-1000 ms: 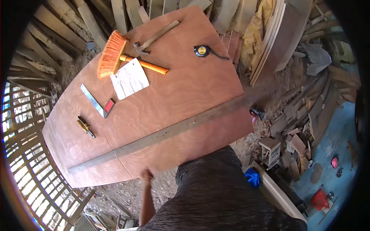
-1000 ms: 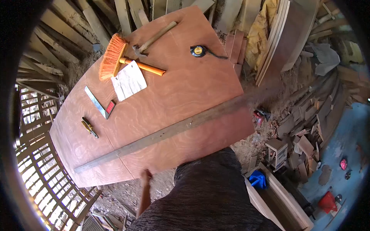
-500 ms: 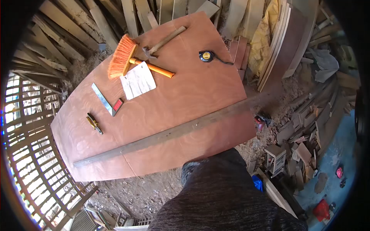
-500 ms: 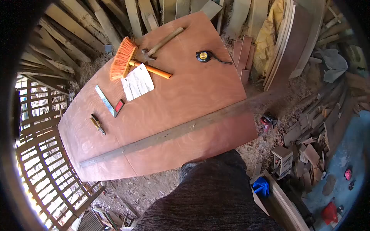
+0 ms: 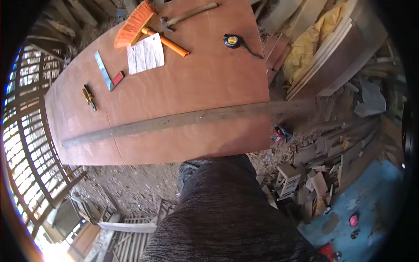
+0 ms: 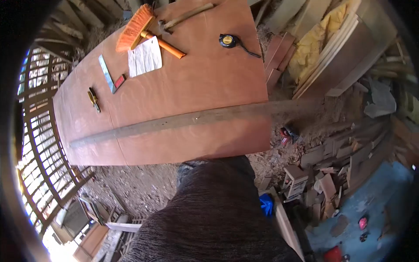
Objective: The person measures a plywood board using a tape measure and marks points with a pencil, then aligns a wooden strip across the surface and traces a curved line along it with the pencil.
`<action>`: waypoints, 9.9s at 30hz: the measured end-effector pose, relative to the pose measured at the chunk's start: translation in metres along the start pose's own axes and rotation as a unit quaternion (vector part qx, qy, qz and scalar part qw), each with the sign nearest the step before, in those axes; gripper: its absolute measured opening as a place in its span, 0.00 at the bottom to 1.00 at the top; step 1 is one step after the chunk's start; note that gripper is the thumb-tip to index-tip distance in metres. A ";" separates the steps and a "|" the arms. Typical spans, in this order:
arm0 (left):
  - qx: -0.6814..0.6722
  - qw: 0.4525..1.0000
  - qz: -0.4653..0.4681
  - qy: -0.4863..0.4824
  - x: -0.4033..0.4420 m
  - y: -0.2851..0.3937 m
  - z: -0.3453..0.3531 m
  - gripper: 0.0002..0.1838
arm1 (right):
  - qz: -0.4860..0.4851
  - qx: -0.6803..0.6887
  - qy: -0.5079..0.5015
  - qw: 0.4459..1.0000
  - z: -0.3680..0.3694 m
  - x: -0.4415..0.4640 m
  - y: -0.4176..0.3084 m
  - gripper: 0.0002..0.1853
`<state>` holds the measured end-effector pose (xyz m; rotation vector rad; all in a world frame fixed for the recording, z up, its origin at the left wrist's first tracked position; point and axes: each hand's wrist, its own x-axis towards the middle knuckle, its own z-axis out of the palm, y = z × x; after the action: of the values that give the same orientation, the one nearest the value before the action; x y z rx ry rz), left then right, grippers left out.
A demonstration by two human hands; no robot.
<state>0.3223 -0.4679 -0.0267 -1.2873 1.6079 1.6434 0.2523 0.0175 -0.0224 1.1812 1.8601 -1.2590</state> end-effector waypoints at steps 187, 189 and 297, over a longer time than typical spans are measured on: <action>-0.076 0.728 0.069 0.678 0.396 0.267 -0.160 0.50 | -0.184 0.249 0.089 0.947 0.093 0.320 -0.327 0.33; -0.102 0.715 0.030 0.691 0.382 0.286 -0.148 0.48 | -0.160 0.218 0.121 0.955 0.099 0.301 -0.347 0.42; -0.027 0.730 0.118 0.672 0.443 0.243 -0.261 0.60 | -0.241 0.355 0.133 0.893 0.132 0.264 -0.362 0.19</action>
<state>-0.0042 -0.8717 -0.2569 -2.7029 2.5099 0.6632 -0.1881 -0.0717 -0.1482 1.3342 2.0259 -2.2969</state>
